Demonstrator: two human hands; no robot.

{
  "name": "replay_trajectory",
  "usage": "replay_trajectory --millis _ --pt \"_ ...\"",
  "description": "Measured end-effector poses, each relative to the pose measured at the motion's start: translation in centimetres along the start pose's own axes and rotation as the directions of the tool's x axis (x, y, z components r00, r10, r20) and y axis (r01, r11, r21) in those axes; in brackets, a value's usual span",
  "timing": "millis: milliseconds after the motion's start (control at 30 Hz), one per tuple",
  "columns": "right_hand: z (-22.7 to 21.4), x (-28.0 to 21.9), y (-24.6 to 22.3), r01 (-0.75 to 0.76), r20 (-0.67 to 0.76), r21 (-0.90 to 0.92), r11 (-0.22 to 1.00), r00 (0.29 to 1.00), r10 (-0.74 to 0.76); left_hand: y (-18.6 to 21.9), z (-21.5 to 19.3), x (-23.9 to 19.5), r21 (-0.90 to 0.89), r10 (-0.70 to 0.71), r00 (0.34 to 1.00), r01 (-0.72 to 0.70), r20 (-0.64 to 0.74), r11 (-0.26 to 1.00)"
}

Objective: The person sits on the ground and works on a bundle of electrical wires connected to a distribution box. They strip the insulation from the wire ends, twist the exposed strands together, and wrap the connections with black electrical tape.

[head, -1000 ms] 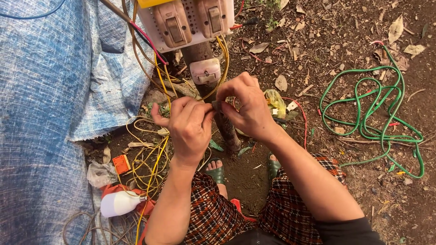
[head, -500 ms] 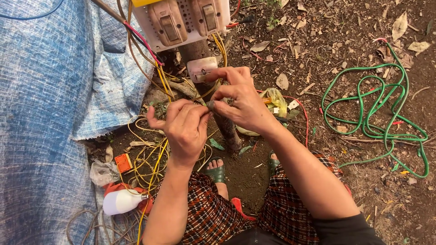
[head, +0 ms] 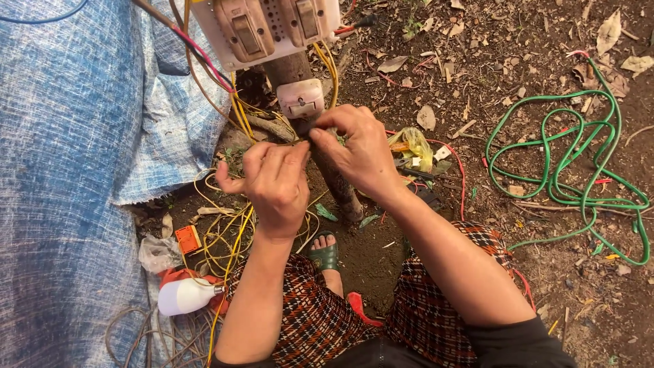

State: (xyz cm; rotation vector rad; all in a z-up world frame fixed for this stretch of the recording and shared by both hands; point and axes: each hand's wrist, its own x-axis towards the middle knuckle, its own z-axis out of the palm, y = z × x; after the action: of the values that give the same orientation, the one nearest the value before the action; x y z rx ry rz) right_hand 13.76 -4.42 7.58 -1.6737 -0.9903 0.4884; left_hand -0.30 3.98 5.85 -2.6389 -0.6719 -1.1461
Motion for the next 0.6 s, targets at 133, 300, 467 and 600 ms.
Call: replay_trajectory --millis 133,300,467,600 --pt "-0.9 -0.3 0.1 0.002 -0.026 0.001 1.000 1.000 -0.002 -0.8 0.3 -0.3 -0.007 -0.107 0.992 0.108 0.063 0.994" --pt "0.2 -1.0 1.3 -0.100 0.160 0.156 0.983 0.984 0.074 -1.0 -0.2 -0.3 -0.126 -0.193 0.976 0.204 0.096 0.971" --pt "3.2 -1.3 2.9 -0.231 0.258 0.635 0.737 0.963 0.080 -0.6 -1.3 0.2 -0.234 -0.241 0.958 0.274 0.158 0.933" --pt "5.0 -1.6 4.1 -0.347 0.354 0.788 0.509 0.931 0.086 -0.7 -1.4 0.0 -0.324 -0.255 0.940 0.320 0.228 0.890"
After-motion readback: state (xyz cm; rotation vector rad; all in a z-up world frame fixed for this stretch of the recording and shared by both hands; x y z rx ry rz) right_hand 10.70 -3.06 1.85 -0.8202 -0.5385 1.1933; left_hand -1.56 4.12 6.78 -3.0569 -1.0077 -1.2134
